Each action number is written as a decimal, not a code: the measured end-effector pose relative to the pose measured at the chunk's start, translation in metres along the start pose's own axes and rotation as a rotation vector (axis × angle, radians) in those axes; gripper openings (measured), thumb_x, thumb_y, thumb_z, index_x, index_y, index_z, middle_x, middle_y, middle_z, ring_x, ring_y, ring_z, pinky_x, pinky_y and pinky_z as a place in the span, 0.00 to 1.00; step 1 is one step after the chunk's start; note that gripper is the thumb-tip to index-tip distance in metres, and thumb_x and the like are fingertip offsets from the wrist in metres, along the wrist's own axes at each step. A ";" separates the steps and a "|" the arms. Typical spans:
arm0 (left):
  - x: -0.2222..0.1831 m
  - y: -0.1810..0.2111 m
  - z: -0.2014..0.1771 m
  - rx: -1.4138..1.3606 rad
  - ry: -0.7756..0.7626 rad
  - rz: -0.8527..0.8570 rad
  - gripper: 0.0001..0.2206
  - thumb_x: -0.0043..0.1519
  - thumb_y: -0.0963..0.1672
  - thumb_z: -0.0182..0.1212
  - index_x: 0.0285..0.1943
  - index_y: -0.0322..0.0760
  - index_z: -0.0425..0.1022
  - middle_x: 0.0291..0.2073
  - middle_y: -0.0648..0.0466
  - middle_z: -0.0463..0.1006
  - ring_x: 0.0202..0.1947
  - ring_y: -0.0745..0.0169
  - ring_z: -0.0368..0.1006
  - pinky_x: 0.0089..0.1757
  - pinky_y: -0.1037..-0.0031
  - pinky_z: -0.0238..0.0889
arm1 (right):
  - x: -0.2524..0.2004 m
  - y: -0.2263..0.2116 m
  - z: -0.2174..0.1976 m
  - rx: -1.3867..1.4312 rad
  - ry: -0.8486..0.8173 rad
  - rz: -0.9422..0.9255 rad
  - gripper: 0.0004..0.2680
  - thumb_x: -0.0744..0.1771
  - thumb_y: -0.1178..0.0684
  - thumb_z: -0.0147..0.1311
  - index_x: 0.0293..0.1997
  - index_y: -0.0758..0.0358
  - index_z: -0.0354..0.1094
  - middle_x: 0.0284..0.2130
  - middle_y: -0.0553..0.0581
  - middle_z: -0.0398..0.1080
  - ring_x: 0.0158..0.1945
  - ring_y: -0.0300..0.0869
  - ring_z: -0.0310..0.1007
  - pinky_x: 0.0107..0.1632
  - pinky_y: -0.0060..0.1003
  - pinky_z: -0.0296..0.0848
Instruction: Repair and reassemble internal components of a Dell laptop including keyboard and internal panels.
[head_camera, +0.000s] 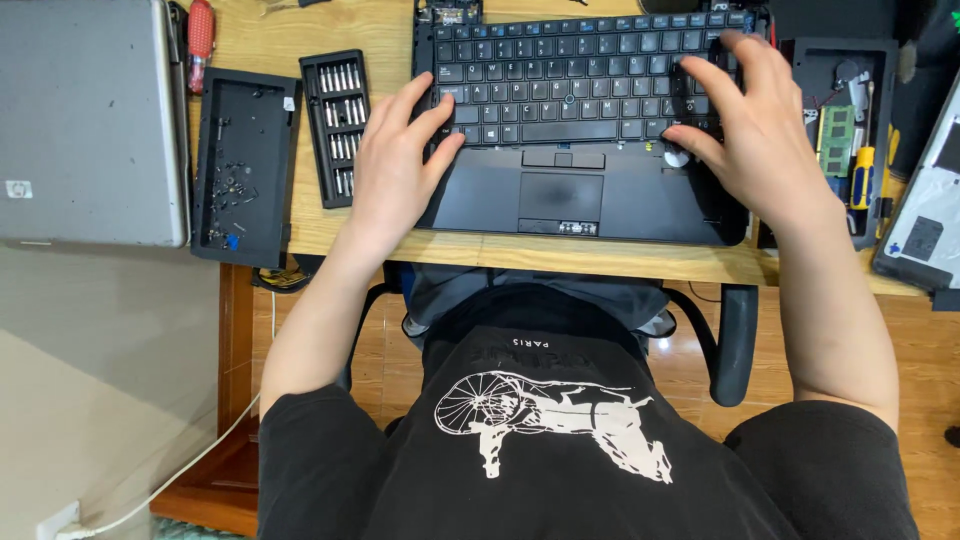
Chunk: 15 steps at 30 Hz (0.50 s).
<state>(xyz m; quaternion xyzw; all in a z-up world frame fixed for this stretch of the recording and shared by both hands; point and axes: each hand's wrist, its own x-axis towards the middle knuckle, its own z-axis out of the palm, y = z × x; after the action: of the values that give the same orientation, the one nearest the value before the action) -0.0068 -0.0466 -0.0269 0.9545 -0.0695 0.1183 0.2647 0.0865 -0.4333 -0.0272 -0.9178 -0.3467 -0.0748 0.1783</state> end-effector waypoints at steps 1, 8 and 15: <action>0.001 -0.002 -0.001 0.001 0.002 -0.003 0.18 0.65 0.44 0.70 0.62 0.32 0.78 0.67 0.42 0.69 0.65 0.39 0.65 0.61 0.58 0.62 | 0.000 0.003 0.002 0.001 -0.001 -0.003 0.21 0.71 0.44 0.64 0.70 0.65 0.68 0.69 0.70 0.57 0.74 0.61 0.54 0.74 0.54 0.59; 0.004 -0.008 -0.002 -0.136 0.001 -0.041 0.15 0.64 0.42 0.68 0.59 0.31 0.79 0.66 0.43 0.70 0.65 0.40 0.67 0.61 0.59 0.63 | -0.005 0.003 -0.002 -0.030 -0.064 -0.024 0.18 0.69 0.43 0.63 0.64 0.55 0.72 0.66 0.67 0.63 0.73 0.62 0.55 0.70 0.60 0.51; -0.010 -0.001 0.022 0.131 0.039 -0.011 0.14 0.71 0.42 0.64 0.63 0.32 0.75 0.70 0.42 0.67 0.69 0.41 0.64 0.65 0.57 0.62 | -0.015 0.011 0.003 -0.060 -0.092 -0.050 0.12 0.74 0.51 0.60 0.67 0.53 0.72 0.66 0.62 0.66 0.72 0.52 0.61 0.73 0.57 0.48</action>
<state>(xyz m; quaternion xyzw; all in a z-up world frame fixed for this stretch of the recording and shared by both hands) -0.0116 -0.0563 -0.0480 0.9677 -0.0510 0.1397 0.2035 0.0826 -0.4488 -0.0366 -0.9163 -0.3748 -0.0470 0.1326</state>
